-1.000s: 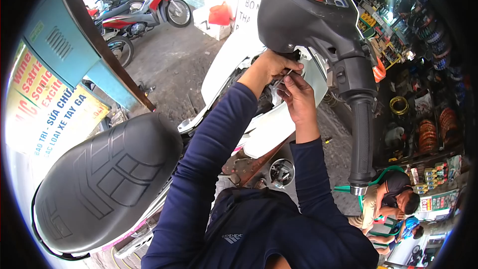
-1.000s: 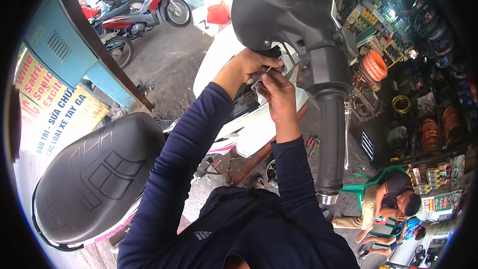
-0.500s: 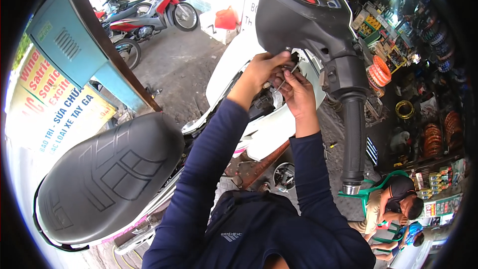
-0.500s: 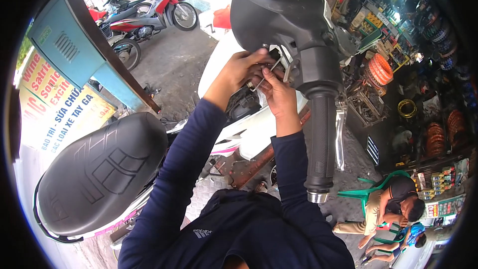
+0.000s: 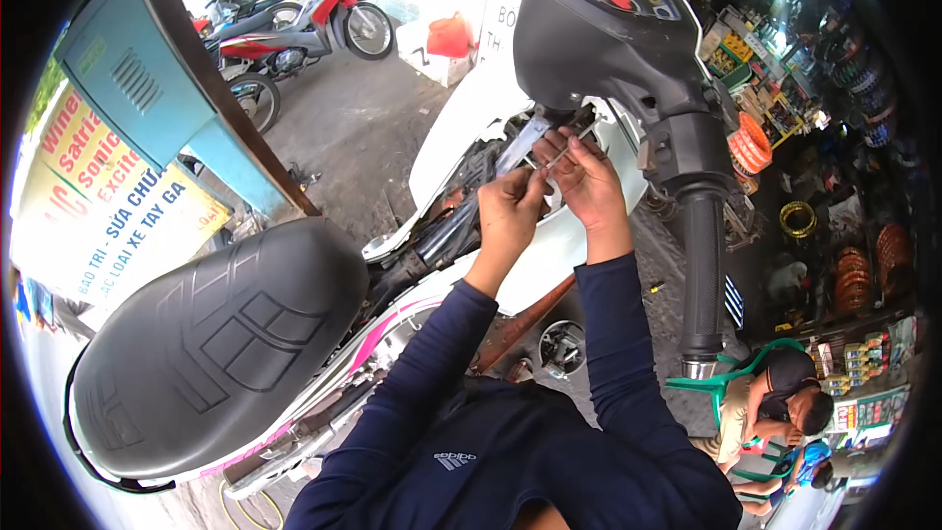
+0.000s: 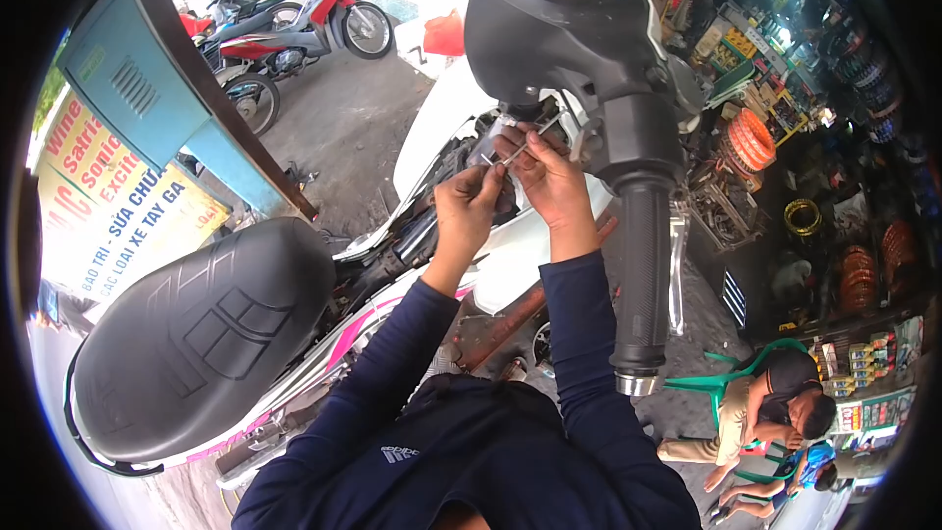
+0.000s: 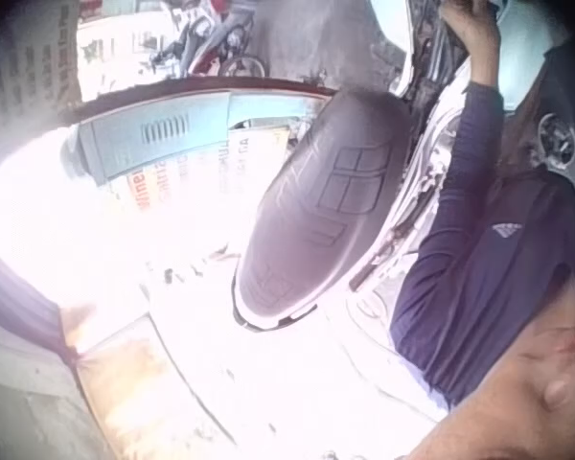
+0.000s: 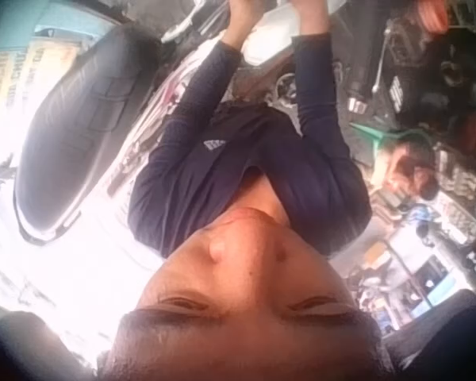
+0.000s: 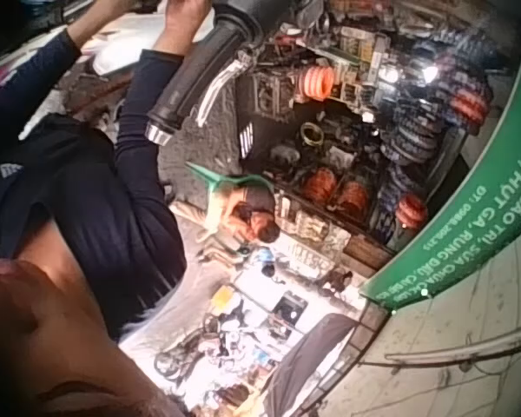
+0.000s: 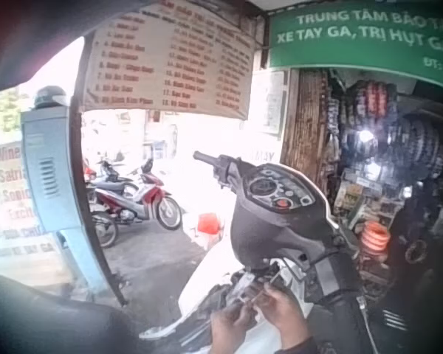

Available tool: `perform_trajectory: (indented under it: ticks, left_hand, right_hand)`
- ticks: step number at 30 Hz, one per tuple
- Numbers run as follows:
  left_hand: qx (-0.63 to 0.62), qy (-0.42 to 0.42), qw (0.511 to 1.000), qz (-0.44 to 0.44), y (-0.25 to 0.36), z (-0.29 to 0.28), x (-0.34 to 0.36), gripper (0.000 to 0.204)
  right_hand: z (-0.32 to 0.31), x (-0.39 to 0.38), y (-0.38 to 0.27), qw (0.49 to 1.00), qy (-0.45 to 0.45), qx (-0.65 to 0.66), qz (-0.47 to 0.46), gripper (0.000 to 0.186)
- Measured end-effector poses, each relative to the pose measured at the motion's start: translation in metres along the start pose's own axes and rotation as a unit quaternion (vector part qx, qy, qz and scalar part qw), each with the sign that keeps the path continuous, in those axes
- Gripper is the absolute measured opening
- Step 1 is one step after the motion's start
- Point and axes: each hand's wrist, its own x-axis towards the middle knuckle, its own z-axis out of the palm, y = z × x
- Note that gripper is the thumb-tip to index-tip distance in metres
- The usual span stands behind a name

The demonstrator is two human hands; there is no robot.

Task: Installing and securing motorcycle body panels and the seat using a screwdriver and other tools.

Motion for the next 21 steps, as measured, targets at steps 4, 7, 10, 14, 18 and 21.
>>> perform_trajectory:
  ticks: [4,7,10,14,18,21]
  left_hand:
    - [-0.294,-0.097,0.936,-0.165,0.02,-0.005,0.005,0.024]
    - [0.023,-0.01,0.995,0.097,0.013,0.002,0.009,0.023]
    - [0.264,0.064,0.921,0.278,0.016,0.0,0.005,0.02]
    - [-0.311,-0.254,0.872,-0.28,0.023,-0.026,0.008,0.042]
    - [-0.564,-0.241,0.71,-0.346,0.006,-0.009,0.008,0.03]
    - [-0.606,-0.227,0.684,-0.335,0.01,-0.002,0.006,0.022]
  right_hand:
    - [-0.003,-0.001,-0.005,1.0,0.012,-0.006,0.022,0.023]
    - [0.001,0.001,-0.003,1.0,-0.001,-0.015,0.005,0.025]
    - [0.002,0.001,-0.002,1.0,-0.014,-0.008,-0.011,0.025]
    - [0.0,-0.003,0.001,1.0,0.006,-0.01,-0.024,0.022]
    - [-0.002,-0.005,0.003,0.999,-0.008,-0.001,-0.039,0.016]
    - [-0.002,-0.004,0.007,0.999,-0.009,0.011,-0.044,0.016]
